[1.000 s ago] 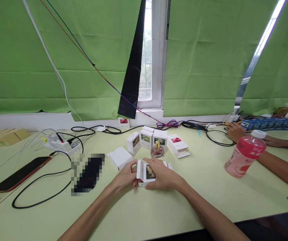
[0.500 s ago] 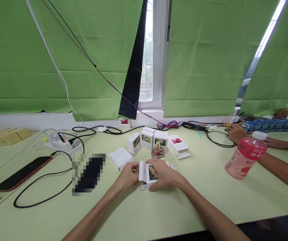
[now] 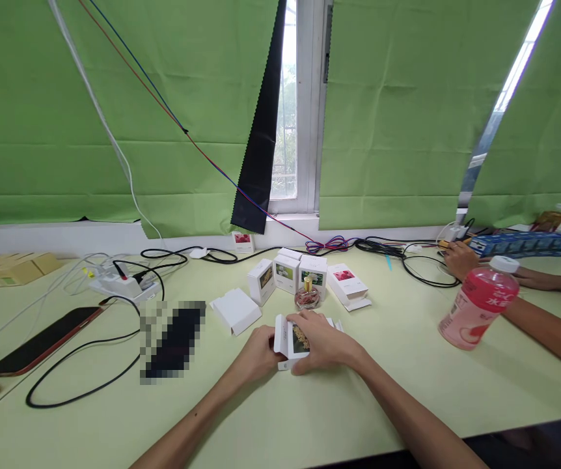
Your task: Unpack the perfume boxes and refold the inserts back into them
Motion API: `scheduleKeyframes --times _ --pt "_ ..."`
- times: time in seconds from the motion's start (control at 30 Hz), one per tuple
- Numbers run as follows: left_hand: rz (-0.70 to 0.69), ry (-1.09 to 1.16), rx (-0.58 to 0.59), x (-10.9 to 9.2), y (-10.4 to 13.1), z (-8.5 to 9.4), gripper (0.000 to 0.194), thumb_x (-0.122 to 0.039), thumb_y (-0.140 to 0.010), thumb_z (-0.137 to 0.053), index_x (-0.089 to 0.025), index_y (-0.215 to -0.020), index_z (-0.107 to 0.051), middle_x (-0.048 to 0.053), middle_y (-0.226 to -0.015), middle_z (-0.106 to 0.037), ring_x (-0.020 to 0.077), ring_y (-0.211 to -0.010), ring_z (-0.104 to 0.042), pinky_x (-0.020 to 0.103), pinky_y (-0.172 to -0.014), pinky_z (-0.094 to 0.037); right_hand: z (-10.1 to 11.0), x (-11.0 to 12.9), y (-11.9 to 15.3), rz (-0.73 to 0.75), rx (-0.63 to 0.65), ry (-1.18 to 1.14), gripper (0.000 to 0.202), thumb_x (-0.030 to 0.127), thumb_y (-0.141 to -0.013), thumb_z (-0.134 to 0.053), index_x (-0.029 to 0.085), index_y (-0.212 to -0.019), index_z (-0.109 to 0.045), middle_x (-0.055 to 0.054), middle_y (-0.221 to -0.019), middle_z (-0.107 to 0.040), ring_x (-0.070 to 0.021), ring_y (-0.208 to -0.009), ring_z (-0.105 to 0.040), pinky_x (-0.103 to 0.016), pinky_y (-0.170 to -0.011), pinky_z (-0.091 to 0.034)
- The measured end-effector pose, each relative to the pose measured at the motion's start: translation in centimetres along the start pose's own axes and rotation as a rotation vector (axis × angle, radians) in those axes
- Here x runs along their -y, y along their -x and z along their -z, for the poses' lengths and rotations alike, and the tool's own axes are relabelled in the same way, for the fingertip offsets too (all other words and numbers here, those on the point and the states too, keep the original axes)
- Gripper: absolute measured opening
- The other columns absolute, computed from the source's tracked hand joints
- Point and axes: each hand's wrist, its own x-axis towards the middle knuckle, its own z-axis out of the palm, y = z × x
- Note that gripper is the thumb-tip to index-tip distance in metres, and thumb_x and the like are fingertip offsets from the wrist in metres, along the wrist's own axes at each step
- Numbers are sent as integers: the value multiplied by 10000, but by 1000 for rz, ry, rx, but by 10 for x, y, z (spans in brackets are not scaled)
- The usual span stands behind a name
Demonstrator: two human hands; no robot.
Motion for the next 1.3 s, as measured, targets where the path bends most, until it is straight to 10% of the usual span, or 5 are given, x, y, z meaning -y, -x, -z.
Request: scheduleKeyframes --times 0.2,0.43,0.7,1.03,1.3 --pt "-31 28 -29 -4 -1 2 82 -149 -632 -617 -132 -684 -678 3 -697 -616 128 -627 -488 218 -568 -368 6 -4 1 8 6 31 915 453 -566 -861 200 -1361 -485 -133 -1240 -544 -345 -1204 -476 -443 -992 -396" --pt "176 48 4 -4 15 43 442 -523 -752 -694 -106 -897 -701 -3 -513 -563 97 -424 -452 205 -411 -321 29 -21 9 -153 100 83 1117 452 -413 -928 189 -1396 -466 -143 -1257 -523 -366 -1182 -498 -441 -942 -449" --pt "136 66 -123 -13 5 70 434 -540 -673 -749 -160 -866 -668 25 -681 -627 177 -595 -614 248 -436 -489 39 -24 14 -267 146 143 986 504 -429 -910 184 -1281 -532 -146 -1196 -548 -368 -1142 -513 -459 -887 -478" --pt "-179 -405 -302 -55 -41 57 92 -301 -716 -716 -209 -721 -723 26 -646 -643 182 -619 -562 264 -596 -402 49 -29 17 -279 71 13 809 527 -417 -903 214 -1077 -555 -81 -1021 -653 -324 -934 -612 -378 -708 -495" --pt "-179 -383 -476 -60 -32 34 227 -337 -806 -629 -214 -977 -714 41 -792 -645 168 -620 -545 280 -652 -423 54 -15 20 -154 -69 -205 957 524 -486 -891 187 -1270 -457 -95 -1178 -609 -296 -1050 -584 -397 -865 -483"
